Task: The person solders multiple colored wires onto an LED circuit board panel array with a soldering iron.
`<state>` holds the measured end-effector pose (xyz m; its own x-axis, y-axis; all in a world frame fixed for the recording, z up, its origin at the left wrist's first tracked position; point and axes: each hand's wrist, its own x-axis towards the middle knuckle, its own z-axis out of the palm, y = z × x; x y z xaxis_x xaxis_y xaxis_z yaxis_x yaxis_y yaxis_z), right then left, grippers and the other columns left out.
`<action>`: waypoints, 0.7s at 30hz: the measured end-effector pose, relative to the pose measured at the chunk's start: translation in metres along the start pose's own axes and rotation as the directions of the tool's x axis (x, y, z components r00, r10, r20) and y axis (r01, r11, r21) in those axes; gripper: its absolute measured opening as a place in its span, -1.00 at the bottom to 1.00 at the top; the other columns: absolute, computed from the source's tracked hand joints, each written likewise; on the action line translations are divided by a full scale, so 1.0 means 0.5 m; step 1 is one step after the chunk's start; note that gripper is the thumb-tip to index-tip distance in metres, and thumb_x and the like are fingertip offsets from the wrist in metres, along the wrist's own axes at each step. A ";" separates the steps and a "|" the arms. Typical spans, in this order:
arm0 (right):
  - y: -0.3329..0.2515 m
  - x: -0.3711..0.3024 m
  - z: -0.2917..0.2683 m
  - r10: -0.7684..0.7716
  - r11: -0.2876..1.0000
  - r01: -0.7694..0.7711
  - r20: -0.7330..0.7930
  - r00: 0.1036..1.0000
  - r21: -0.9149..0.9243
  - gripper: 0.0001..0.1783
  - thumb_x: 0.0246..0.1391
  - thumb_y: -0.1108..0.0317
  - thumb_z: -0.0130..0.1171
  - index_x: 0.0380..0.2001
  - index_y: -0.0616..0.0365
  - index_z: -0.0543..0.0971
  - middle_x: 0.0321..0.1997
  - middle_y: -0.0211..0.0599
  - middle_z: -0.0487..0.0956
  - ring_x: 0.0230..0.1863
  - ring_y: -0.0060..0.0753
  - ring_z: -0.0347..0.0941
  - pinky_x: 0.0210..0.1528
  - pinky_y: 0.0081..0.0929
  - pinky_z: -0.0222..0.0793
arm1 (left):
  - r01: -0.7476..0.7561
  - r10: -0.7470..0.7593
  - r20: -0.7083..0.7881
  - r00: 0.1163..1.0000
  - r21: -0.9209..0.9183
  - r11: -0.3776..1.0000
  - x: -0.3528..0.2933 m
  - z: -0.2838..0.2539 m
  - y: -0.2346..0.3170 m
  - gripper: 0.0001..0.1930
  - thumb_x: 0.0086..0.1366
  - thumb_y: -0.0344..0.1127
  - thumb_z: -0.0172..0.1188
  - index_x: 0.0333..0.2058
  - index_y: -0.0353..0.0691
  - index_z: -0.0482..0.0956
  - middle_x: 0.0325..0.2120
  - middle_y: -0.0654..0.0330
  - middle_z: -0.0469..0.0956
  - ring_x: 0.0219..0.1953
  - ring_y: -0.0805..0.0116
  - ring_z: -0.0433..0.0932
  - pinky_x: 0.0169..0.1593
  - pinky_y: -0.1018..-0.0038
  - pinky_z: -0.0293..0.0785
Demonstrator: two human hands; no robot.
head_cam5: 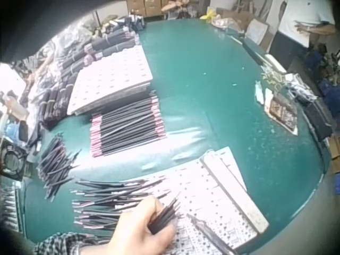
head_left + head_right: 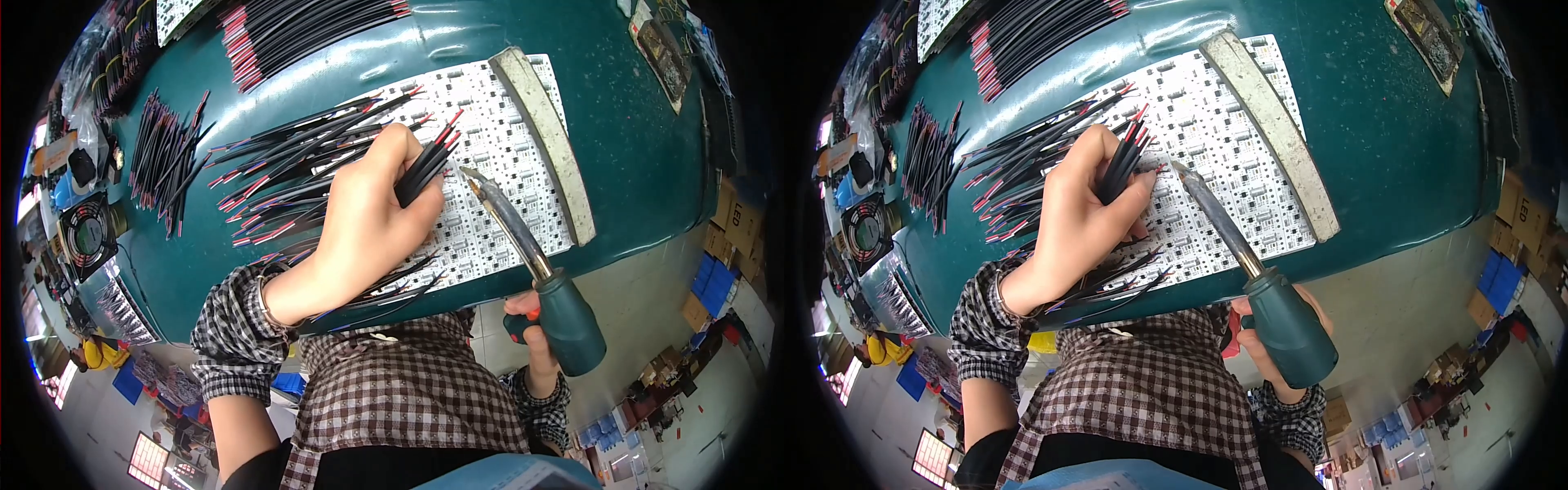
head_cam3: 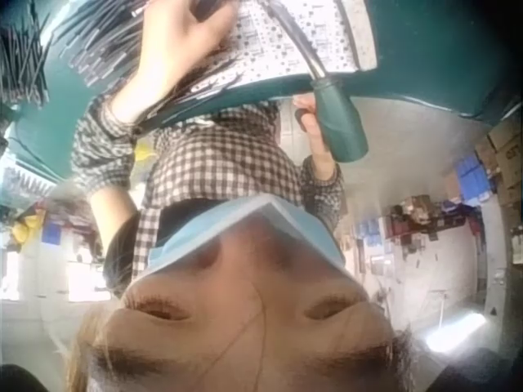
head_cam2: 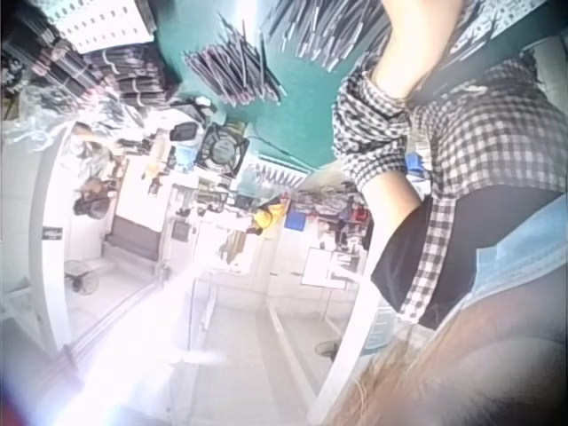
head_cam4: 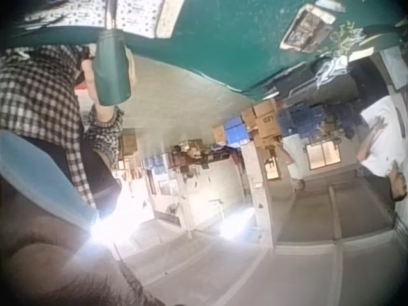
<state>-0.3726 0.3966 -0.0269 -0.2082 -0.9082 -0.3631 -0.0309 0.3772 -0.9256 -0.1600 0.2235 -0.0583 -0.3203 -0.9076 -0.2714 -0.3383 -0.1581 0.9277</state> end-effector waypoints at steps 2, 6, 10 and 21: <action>0.000 0.003 -0.004 -0.046 0.993 0.050 0.040 0.998 -0.103 -0.61 -0.01 0.21 0.46 -0.18 0.24 0.66 -0.22 -0.22 0.69 -0.21 -0.34 0.60 -0.06 -0.40 0.49 | 0.055 -0.054 0.023 0.998 -0.024 0.998 0.002 -0.004 0.007 -0.76 0.27 -0.57 0.25 -0.37 -0.27 0.30 -0.61 0.29 0.48 -0.64 0.58 0.53 -0.60 0.61 0.47; -0.006 0.006 0.004 -0.033 0.994 0.037 0.036 0.999 -0.100 -0.61 -0.01 0.21 0.46 -0.18 0.23 0.66 -0.23 -0.24 0.69 -0.21 -0.33 0.60 -0.05 -0.38 0.49 | 0.131 -0.127 0.045 0.991 -0.091 0.987 0.004 -0.009 0.016 -0.78 0.25 -0.56 0.24 -0.36 -0.28 0.31 -0.63 0.22 0.49 -0.64 0.49 0.56 -0.58 0.53 0.44; 0.002 0.007 0.003 -0.047 0.991 0.050 0.029 0.998 -0.123 -0.62 -0.02 0.22 0.46 -0.18 0.23 0.67 -0.26 -0.29 0.70 -0.22 -0.32 0.60 -0.04 -0.37 0.49 | 0.170 -0.162 0.086 0.983 -0.101 0.980 0.011 -0.016 0.028 -0.75 0.28 -0.56 0.26 -0.36 -0.26 0.29 -0.62 0.29 0.48 -0.66 0.56 0.53 -0.61 0.61 0.44; -0.001 0.010 0.013 -0.043 0.989 0.042 -0.008 0.999 -0.140 -0.65 -0.04 0.21 0.47 -0.24 0.22 0.68 -0.31 -0.30 0.71 -0.27 -0.33 0.59 -0.06 -0.35 0.49 | 0.170 -0.164 0.089 0.982 -0.072 0.983 0.015 -0.018 0.028 -0.77 0.28 -0.54 0.25 -0.35 -0.26 0.31 -0.62 0.28 0.49 -0.67 0.54 0.55 -0.64 0.61 0.43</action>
<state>-0.3670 0.3905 -0.0288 -0.2141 -0.9222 -0.3220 -0.1763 0.3607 -0.9159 -0.1591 0.2111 -0.0448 -0.3379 -0.8312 -0.4415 -0.3229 -0.3382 0.8839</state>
